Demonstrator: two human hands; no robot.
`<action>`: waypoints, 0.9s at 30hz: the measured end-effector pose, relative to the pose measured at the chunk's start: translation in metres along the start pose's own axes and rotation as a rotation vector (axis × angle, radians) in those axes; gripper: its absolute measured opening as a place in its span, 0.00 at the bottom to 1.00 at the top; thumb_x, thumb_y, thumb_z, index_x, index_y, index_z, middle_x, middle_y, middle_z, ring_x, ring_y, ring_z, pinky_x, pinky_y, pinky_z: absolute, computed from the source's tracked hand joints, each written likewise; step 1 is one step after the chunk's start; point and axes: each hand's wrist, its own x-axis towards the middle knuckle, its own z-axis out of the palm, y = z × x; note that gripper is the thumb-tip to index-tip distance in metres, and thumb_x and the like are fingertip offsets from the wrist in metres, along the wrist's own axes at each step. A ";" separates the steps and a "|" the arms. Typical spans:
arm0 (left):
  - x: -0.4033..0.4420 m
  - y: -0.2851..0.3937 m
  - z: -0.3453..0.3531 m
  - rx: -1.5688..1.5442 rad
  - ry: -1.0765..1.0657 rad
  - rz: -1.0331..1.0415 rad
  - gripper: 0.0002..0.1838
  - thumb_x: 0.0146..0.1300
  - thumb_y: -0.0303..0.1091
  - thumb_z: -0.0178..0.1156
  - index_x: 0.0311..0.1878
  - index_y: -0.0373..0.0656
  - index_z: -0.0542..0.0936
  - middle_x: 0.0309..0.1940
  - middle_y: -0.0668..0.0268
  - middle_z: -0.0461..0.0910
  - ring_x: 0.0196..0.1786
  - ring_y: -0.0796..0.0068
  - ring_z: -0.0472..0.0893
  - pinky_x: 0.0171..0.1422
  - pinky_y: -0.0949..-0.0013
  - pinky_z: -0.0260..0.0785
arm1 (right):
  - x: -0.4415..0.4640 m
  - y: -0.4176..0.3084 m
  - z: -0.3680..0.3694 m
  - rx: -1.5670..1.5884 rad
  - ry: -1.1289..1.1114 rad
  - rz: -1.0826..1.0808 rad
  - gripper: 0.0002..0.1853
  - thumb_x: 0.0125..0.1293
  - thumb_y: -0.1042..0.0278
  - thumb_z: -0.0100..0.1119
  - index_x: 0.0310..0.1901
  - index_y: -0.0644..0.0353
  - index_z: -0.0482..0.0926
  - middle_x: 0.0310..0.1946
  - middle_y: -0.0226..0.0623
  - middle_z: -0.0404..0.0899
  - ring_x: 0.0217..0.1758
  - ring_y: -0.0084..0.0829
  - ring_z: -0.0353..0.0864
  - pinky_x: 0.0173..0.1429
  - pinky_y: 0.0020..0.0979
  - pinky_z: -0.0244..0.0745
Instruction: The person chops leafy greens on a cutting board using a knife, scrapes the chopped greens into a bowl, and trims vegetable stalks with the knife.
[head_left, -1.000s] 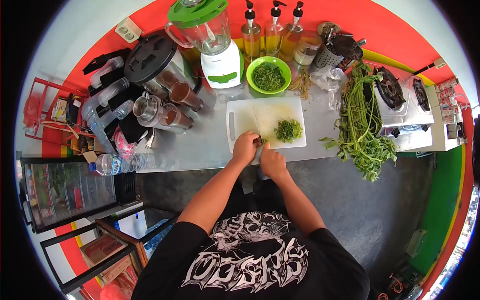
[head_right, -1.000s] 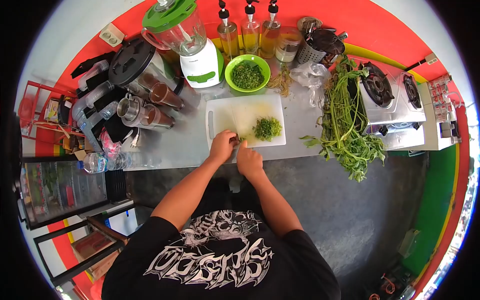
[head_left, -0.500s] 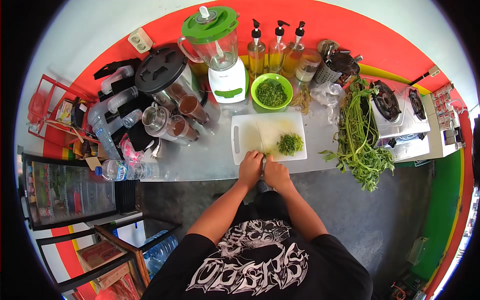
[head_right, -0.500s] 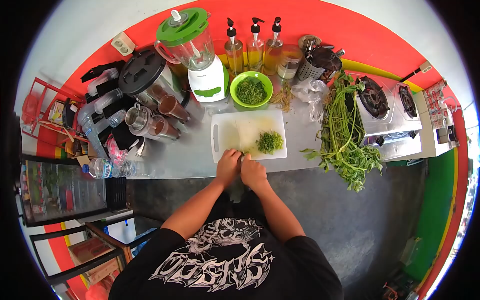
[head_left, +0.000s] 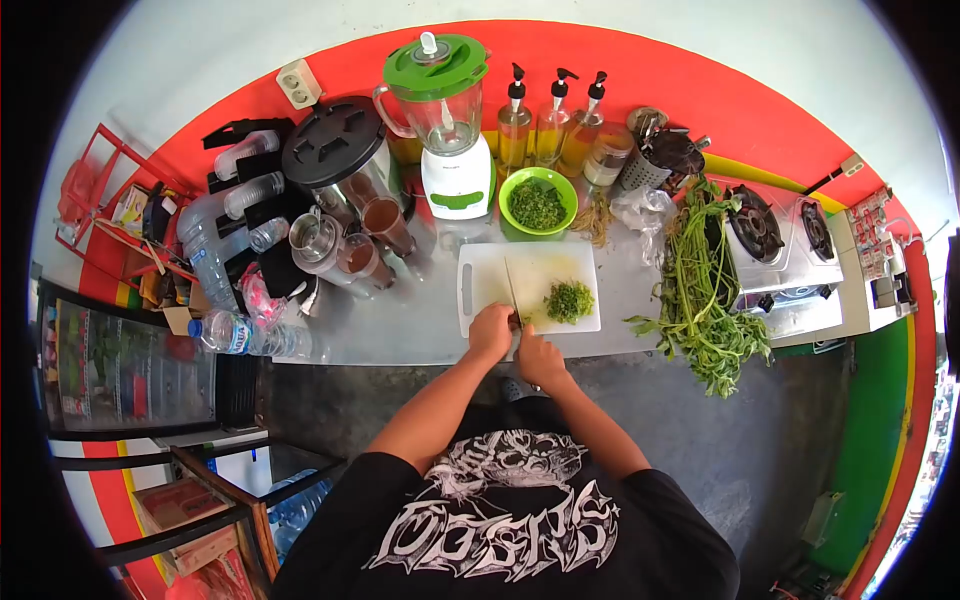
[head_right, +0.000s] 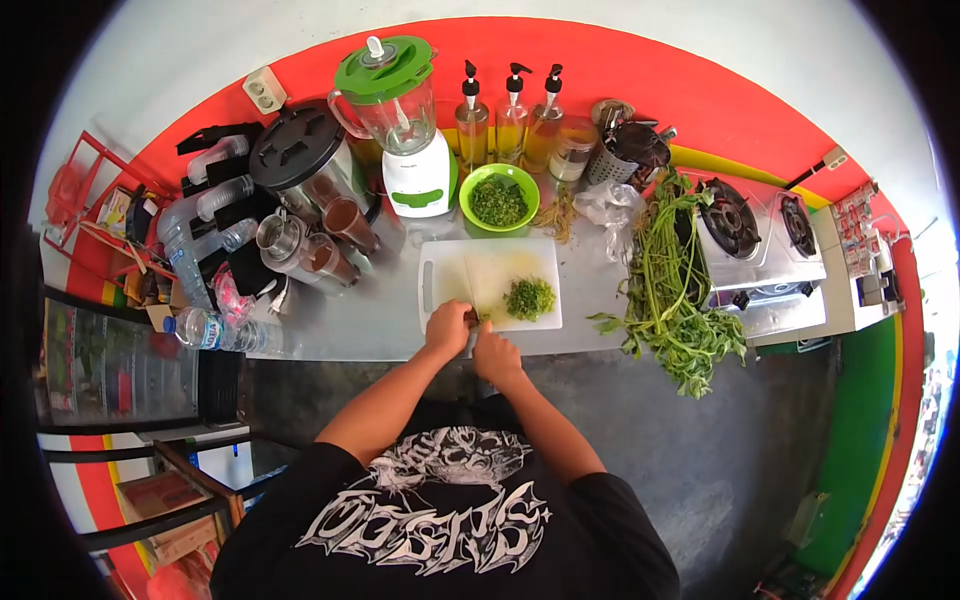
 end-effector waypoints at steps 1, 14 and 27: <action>0.000 0.000 -0.001 0.004 -0.037 -0.016 0.04 0.55 0.26 0.68 0.35 0.44 0.86 0.37 0.58 0.85 0.45 0.53 0.84 0.48 0.52 0.77 | -0.001 0.002 -0.002 0.039 0.002 -0.003 0.19 0.67 0.64 0.55 0.54 0.66 0.66 0.40 0.60 0.85 0.46 0.61 0.86 0.52 0.57 0.80; 0.015 0.009 0.004 -0.016 -0.087 0.097 0.02 0.57 0.26 0.66 0.34 0.42 0.84 0.38 0.56 0.85 0.46 0.51 0.83 0.49 0.51 0.76 | 0.002 0.051 -0.033 -0.019 0.141 0.011 0.15 0.66 0.64 0.53 0.50 0.65 0.69 0.40 0.62 0.84 0.43 0.61 0.86 0.48 0.57 0.81; 0.009 0.003 0.015 -0.081 0.064 0.150 0.07 0.54 0.25 0.71 0.33 0.36 0.82 0.34 0.51 0.79 0.39 0.48 0.81 0.46 0.52 0.74 | -0.007 0.031 -0.019 0.093 0.110 -0.036 0.17 0.64 0.66 0.51 0.51 0.66 0.68 0.37 0.63 0.84 0.42 0.64 0.85 0.49 0.59 0.80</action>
